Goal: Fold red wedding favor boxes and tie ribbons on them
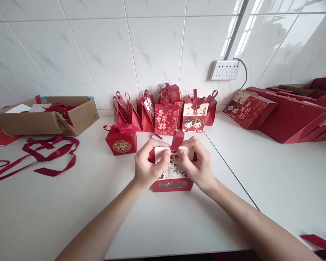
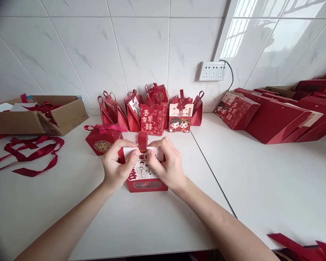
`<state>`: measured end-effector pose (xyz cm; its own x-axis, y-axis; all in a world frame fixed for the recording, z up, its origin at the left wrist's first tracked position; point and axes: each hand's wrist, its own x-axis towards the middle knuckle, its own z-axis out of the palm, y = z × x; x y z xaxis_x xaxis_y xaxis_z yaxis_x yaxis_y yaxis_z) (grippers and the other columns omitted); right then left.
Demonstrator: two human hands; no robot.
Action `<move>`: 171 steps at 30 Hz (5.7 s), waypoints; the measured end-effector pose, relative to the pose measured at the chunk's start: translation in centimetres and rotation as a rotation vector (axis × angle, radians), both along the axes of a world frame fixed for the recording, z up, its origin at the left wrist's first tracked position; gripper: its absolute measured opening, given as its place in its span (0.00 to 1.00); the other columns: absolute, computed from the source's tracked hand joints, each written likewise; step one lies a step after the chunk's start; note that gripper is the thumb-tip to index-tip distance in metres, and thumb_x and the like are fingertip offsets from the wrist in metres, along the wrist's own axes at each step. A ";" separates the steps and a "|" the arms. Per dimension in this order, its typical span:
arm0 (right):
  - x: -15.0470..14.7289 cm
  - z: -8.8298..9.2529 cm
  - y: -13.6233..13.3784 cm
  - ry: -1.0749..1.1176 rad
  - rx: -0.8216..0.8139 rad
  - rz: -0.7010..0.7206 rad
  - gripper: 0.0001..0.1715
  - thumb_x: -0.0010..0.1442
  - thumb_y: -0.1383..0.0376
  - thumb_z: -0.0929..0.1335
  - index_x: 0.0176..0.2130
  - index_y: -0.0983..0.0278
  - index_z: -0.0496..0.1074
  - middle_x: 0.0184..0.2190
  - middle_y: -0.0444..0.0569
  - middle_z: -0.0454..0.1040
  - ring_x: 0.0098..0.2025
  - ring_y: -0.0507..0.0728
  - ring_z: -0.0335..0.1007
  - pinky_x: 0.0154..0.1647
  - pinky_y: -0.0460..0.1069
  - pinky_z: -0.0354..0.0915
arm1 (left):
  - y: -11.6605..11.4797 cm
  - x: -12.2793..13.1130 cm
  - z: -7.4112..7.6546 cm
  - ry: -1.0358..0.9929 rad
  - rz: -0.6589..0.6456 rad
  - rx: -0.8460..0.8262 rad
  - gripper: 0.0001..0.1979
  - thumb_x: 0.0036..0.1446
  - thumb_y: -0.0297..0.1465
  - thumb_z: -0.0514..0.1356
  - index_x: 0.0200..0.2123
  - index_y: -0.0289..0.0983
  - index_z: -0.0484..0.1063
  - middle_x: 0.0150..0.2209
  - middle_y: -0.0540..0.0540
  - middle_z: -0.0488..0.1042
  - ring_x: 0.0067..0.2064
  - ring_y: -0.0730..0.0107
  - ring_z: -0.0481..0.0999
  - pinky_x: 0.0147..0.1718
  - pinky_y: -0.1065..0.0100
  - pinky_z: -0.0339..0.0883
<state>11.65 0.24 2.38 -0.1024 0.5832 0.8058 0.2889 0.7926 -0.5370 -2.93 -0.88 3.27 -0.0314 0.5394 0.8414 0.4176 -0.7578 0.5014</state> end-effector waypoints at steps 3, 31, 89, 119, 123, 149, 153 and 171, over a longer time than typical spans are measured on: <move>-0.1 0.0 0.0 0.002 0.002 -0.004 0.05 0.61 0.69 0.64 0.31 0.61 0.63 0.23 0.41 0.61 0.23 0.50 0.56 0.22 0.46 0.54 | 0.0 0.0 0.0 -0.010 -0.016 -0.012 0.02 0.54 0.28 0.60 0.31 0.38 0.69 0.27 0.51 0.74 0.29 0.74 0.75 0.29 0.74 0.70; -0.1 -0.1 -0.1 -0.011 0.010 -0.003 0.05 0.61 0.69 0.64 0.32 0.61 0.64 0.22 0.40 0.59 0.24 0.51 0.58 0.23 0.47 0.55 | 0.1 0.1 -0.3 -0.058 -0.029 -0.031 0.04 0.53 0.29 0.61 0.30 0.38 0.68 0.27 0.51 0.73 0.29 0.74 0.74 0.29 0.74 0.70; -0.1 -0.1 -0.2 -0.029 0.031 -0.016 0.05 0.61 0.69 0.64 0.32 0.62 0.65 0.23 0.41 0.61 0.23 0.50 0.58 0.21 0.46 0.54 | 0.1 0.1 -0.4 -0.084 -0.054 -0.046 0.03 0.53 0.29 0.61 0.30 0.38 0.68 0.26 0.51 0.72 0.28 0.74 0.74 0.28 0.74 0.69; 0.0 -0.2 0.0 -0.016 0.022 -0.013 0.05 0.61 0.69 0.64 0.32 0.61 0.65 0.22 0.39 0.57 0.21 0.49 0.52 0.21 0.46 0.53 | 0.0 0.1 -0.4 -0.075 -0.045 -0.053 0.03 0.53 0.29 0.61 0.31 0.38 0.68 0.27 0.51 0.72 0.29 0.74 0.74 0.30 0.73 0.70; -0.1 -0.2 0.0 -0.007 0.006 -0.006 0.05 0.61 0.69 0.64 0.32 0.61 0.65 0.22 0.39 0.56 0.21 0.48 0.51 0.21 0.45 0.54 | 0.1 0.1 -0.5 -0.103 -0.067 -0.073 0.04 0.52 0.29 0.63 0.31 0.38 0.69 0.30 0.49 0.74 0.33 0.72 0.76 0.32 0.72 0.71; -0.2 0.2 -0.1 -0.006 -0.015 -0.022 0.06 0.58 0.69 0.64 0.30 0.61 0.63 0.24 0.41 0.63 0.23 0.49 0.57 0.23 0.45 0.55 | -0.3 0.1 0.2 -0.096 -0.015 -0.202 0.04 0.51 0.31 0.62 0.28 0.38 0.69 0.24 0.52 0.73 0.26 0.74 0.73 0.24 0.75 0.67; -0.2 0.1 -0.1 0.001 0.004 -0.024 0.07 0.59 0.69 0.64 0.29 0.61 0.63 0.23 0.41 0.61 0.22 0.49 0.55 0.22 0.45 0.55 | -0.2 0.0 -0.1 -0.087 -0.014 -0.148 0.05 0.51 0.31 0.62 0.33 0.38 0.71 0.29 0.49 0.76 0.31 0.71 0.76 0.29 0.73 0.70; -0.1 -0.1 -0.1 -0.004 -0.004 0.003 0.04 0.61 0.68 0.64 0.32 0.61 0.65 0.25 0.42 0.64 0.24 0.50 0.58 0.24 0.46 0.58 | -0.2 -0.1 0.3 -0.055 -0.048 -0.216 0.05 0.52 0.32 0.61 0.26 0.38 0.68 0.22 0.53 0.72 0.23 0.75 0.71 0.22 0.74 0.65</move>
